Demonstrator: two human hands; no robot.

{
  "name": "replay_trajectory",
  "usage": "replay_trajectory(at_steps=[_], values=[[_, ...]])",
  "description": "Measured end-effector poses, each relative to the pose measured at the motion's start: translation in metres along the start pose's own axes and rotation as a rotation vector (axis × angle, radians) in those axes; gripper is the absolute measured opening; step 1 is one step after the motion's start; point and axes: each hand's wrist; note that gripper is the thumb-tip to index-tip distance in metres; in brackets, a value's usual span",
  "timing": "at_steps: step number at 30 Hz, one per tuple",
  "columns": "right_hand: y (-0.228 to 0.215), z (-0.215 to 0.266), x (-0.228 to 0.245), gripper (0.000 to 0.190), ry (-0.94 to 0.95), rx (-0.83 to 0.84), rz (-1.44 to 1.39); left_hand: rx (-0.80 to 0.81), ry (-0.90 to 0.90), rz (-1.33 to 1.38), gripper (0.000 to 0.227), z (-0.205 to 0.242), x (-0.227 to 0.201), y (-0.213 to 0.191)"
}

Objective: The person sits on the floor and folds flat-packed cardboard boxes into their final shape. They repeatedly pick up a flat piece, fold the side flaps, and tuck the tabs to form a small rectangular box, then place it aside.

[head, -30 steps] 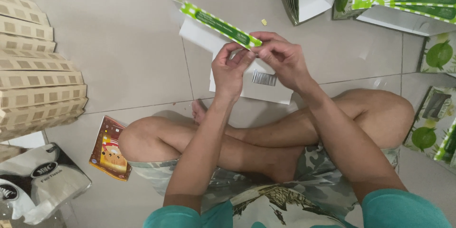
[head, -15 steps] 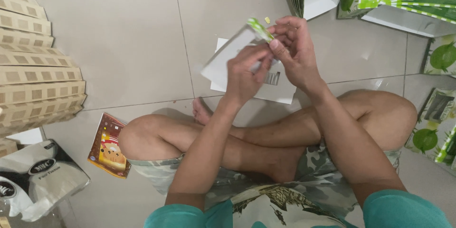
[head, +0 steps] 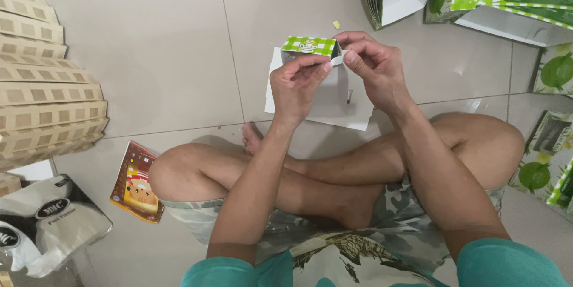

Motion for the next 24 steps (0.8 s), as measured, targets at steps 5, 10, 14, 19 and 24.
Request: replay_trajectory(at_steps=[5,10,14,19,24], values=[[0.005,0.002,0.007,0.017,0.054,-0.095,-0.020,-0.037,-0.022,0.014,0.015,0.001,-0.007,0.005],[0.002,0.002,0.003,0.016,0.073,-0.092,0.007,-0.052,-0.017,0.028,0.014,-0.001,-0.004,0.003],[-0.001,0.002,0.002,0.015,0.050,-0.032,-0.018,-0.033,-0.028,0.061,0.014,-0.001,-0.007,0.004],[-0.005,0.002,-0.004,0.014,0.070,-0.044,-0.098,-0.003,-0.037,0.066,0.011,-0.001,-0.013,0.005],[0.006,0.007,0.002,0.009,0.074,-0.033,-0.023,-0.021,0.035,0.025,0.012,0.001,0.000,0.006]])
Point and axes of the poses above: each hand's wrist, its own z-axis away from the middle knuckle, its own y-axis out of the palm, x = y × z, and after that the axes turned 11 degrees about z, right-handed
